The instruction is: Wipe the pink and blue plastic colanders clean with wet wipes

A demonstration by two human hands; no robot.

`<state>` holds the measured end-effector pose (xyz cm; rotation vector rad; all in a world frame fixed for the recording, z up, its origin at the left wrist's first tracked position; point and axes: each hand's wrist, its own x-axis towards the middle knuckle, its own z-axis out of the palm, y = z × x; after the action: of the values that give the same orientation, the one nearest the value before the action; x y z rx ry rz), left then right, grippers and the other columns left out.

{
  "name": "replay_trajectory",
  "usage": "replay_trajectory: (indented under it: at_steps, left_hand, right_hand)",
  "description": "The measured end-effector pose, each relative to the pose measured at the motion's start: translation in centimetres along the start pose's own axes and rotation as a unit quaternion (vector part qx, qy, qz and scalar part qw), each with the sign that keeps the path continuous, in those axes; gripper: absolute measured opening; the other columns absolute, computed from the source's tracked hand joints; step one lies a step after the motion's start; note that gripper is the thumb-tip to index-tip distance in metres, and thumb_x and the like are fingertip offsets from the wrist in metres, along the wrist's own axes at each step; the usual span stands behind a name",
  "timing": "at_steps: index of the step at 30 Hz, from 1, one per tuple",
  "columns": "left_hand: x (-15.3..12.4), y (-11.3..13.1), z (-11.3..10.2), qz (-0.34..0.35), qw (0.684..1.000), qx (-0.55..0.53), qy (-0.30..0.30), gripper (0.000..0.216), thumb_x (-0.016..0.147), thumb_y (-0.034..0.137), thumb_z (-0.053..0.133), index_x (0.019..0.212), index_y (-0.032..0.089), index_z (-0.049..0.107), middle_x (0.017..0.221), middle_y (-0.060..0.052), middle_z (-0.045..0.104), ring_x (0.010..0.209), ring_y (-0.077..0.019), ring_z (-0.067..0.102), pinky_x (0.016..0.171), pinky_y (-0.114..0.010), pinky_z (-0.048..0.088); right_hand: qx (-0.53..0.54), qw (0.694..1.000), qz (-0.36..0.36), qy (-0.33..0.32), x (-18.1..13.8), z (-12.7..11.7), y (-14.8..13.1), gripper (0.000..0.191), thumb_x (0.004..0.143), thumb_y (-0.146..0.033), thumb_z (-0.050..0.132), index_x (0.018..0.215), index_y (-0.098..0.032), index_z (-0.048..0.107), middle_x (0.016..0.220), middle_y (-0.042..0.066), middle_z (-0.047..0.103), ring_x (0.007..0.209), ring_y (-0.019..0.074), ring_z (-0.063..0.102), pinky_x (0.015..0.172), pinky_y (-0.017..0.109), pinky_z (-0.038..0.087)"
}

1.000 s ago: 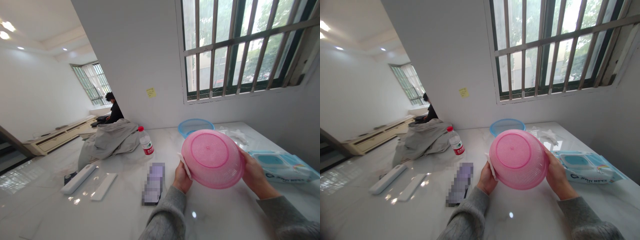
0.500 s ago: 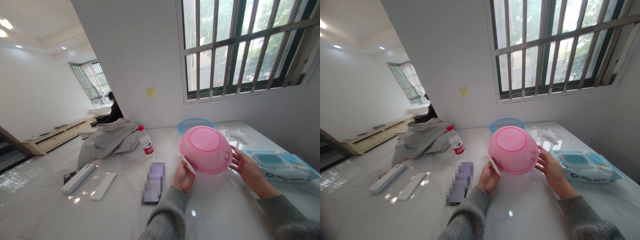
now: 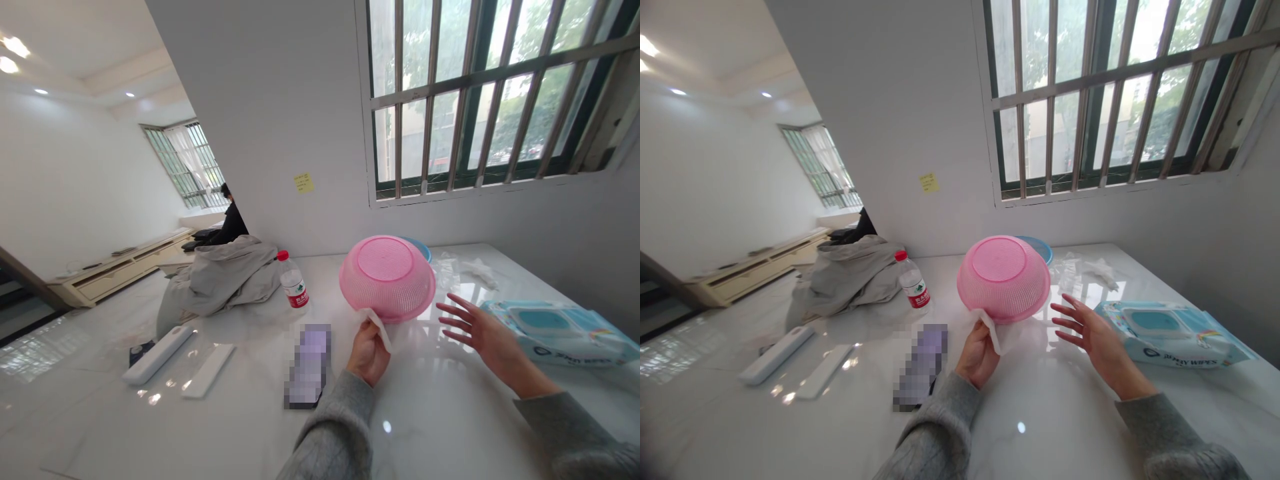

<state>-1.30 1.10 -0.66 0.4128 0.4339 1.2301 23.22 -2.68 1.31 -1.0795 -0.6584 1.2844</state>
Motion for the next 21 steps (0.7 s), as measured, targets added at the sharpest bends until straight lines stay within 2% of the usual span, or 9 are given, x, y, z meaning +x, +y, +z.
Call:
replay_trajectory:
  at_steps: [5,8,11,15,21]
  left_hand:
    - [-0.2,-0.2,0.3,-0.001,1.000,0.030,-0.005,0.030,0.064,0.019,0.096,0.086,0.017,0.076,0.087,-0.002,0.078,0.081,-0.0162,0.073,0.087,-0.029,0.059]
    - [-0.5,-0.3,0.7,-0.010,0.998,0.061,-0.028,0.037,0.054,0.022,0.100,0.081,0.015,0.077,0.082,-0.003,0.078,0.075,-0.0160,0.071,0.083,-0.029,0.058]
    - [-0.8,-0.3,1.1,-0.017,0.996,0.085,-0.038,0.038,0.054,0.026,0.102,0.081,0.013,0.077,0.079,-0.005,0.077,0.072,-0.0171,0.070,0.084,-0.031,0.057]
    - [-1.0,-0.2,1.3,-0.020,0.995,0.091,-0.034,0.035,0.059,0.027,0.101,0.082,0.014,0.077,0.080,-0.004,0.076,0.073,-0.0160,0.068,0.080,-0.028,0.054]
    - [-0.3,-0.6,0.6,-0.022,0.996,0.084,0.006,0.031,0.059,0.017,0.098,0.084,0.014,0.078,0.085,-0.005,0.077,0.079,-0.0155,0.069,0.082,-0.027,0.054]
  right_hand:
    - [-0.055,0.997,0.026,-0.038,-0.3,0.7,0.3,0.054,0.093,-0.040,0.073,0.145,-0.027,0.062,0.136,0.012,0.075,0.111,0.0286,0.077,0.083,0.038,0.067]
    - [-0.070,0.997,0.025,-0.035,-0.1,0.7,0.8,0.064,0.087,-0.036,0.082,0.146,-0.026,0.060,0.126,0.012,0.079,0.107,0.0298,0.079,0.083,0.039,0.068]
    - [-0.066,0.997,0.009,-0.028,0.3,0.5,1.2,0.069,0.084,-0.032,0.085,0.148,-0.026,0.057,0.116,0.011,0.082,0.099,0.0294,0.081,0.081,0.040,0.069]
    - [-0.067,0.998,-0.002,-0.017,0.6,0.2,1.6,0.065,0.084,-0.028,0.085,0.144,-0.024,0.059,0.107,0.010,0.083,0.092,0.0286,0.082,0.078,0.039,0.070]
    - [-0.086,0.996,0.005,-0.009,0.5,0.1,1.8,0.058,0.087,-0.027,0.082,0.141,-0.022,0.061,0.110,0.012,0.082,0.087,0.0267,0.082,0.073,0.037,0.070]
